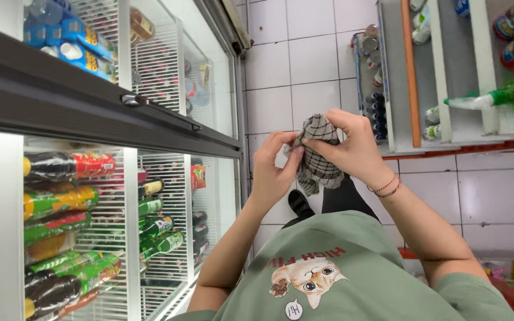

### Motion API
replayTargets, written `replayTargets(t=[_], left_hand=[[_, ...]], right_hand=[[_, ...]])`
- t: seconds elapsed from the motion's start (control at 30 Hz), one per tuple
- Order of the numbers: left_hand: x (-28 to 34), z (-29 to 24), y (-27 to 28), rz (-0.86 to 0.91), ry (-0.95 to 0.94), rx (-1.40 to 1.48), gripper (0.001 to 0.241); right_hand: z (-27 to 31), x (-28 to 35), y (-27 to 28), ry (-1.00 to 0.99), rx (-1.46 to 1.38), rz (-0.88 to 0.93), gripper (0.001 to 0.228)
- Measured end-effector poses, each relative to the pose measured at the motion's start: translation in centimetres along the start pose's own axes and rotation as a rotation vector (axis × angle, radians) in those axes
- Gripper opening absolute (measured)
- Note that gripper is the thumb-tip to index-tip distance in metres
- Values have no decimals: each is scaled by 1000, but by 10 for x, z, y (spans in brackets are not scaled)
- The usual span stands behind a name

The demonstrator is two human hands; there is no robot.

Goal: The person cleans the glass door of a commercial refrigerator and the shelves of a nearby display unit. They use a spray bottle to apply cleaner and a cloth to wipe the surfaces.

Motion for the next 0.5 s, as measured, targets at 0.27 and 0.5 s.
replayTargets(t=[0.27, 0.5], left_hand=[[-6, 25, 69, -79, 190, 536, 28], [-31, 35, 84, -149, 321, 516, 23]], right_hand=[[44, -76, -21, 469, -150, 141, 35], [44, -147, -78, 498, -184, 460, 32]])
Point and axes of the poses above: each hand's wrist, its own x-axis away from the middle knuckle, its own y-axis out of the back of the hand, z = x × y, the point moved 9 cm from there along -x, towards the middle knuckle, and after that the axes turned 15 degrees about x, right-handed, at the moved point
